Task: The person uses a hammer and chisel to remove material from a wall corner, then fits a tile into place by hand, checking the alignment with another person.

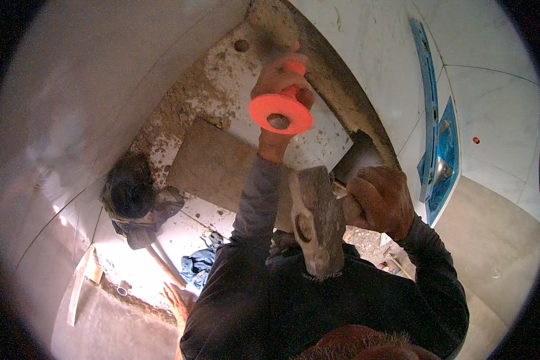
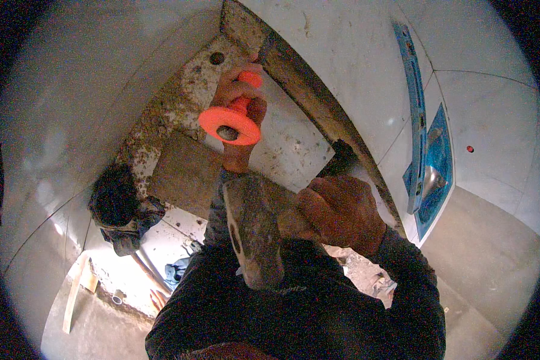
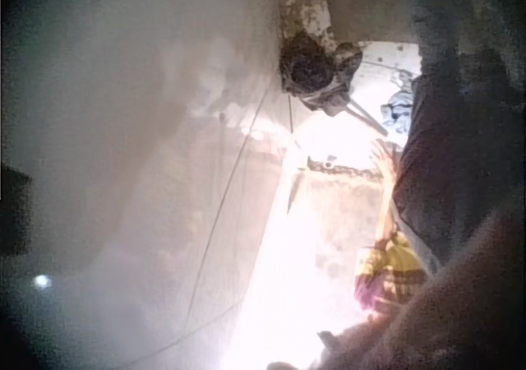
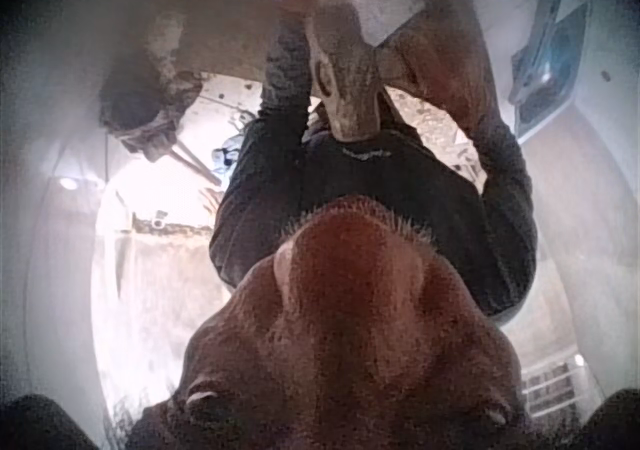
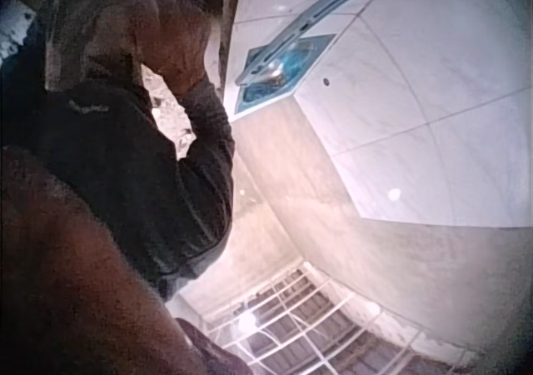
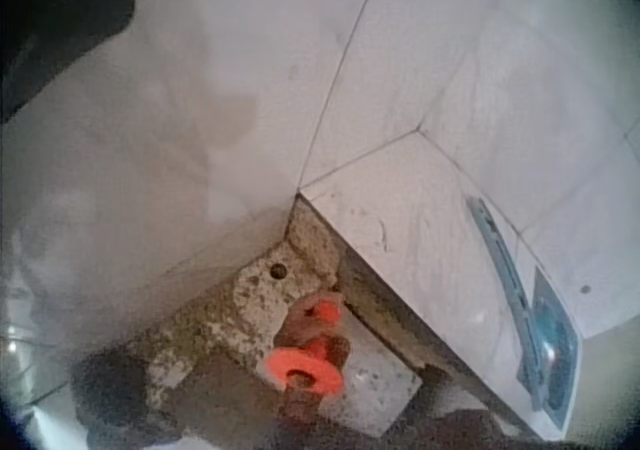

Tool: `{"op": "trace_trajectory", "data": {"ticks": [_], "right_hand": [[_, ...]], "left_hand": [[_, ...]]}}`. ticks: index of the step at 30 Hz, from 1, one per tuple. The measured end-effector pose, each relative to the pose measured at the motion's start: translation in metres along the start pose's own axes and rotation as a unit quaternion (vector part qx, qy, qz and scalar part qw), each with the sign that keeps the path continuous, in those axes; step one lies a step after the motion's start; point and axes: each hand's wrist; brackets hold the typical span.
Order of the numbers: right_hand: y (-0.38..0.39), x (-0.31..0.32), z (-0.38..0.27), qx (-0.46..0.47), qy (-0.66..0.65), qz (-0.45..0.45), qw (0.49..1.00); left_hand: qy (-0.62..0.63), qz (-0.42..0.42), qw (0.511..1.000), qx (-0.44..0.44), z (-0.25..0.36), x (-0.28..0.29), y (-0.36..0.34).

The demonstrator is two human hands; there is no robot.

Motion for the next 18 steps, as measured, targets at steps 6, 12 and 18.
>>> {"op": "trace_trajectory", "data": {"ticks": [6,12,18], "right_hand": [[-0.046,0.002,-0.009,-0.016,0.136,-0.075,0.988],[-0.035,0.007,-0.032,-0.057,0.096,-0.141,0.984],[-0.041,0.011,-0.011,-0.061,0.167,-0.225,0.958]], "left_hand": [[0.276,0.105,0.922,0.253,-0.056,0.008,0.025],[0.229,0.070,0.968,0.078,-0.018,-0.009,0.015],[0.154,0.083,0.981,0.082,0.002,-0.021,0.007]]}}
Point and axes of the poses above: each hand's wrist, its own y-axis away from the middle knuckle, its own x-axis out of the back of the hand, z = x × y
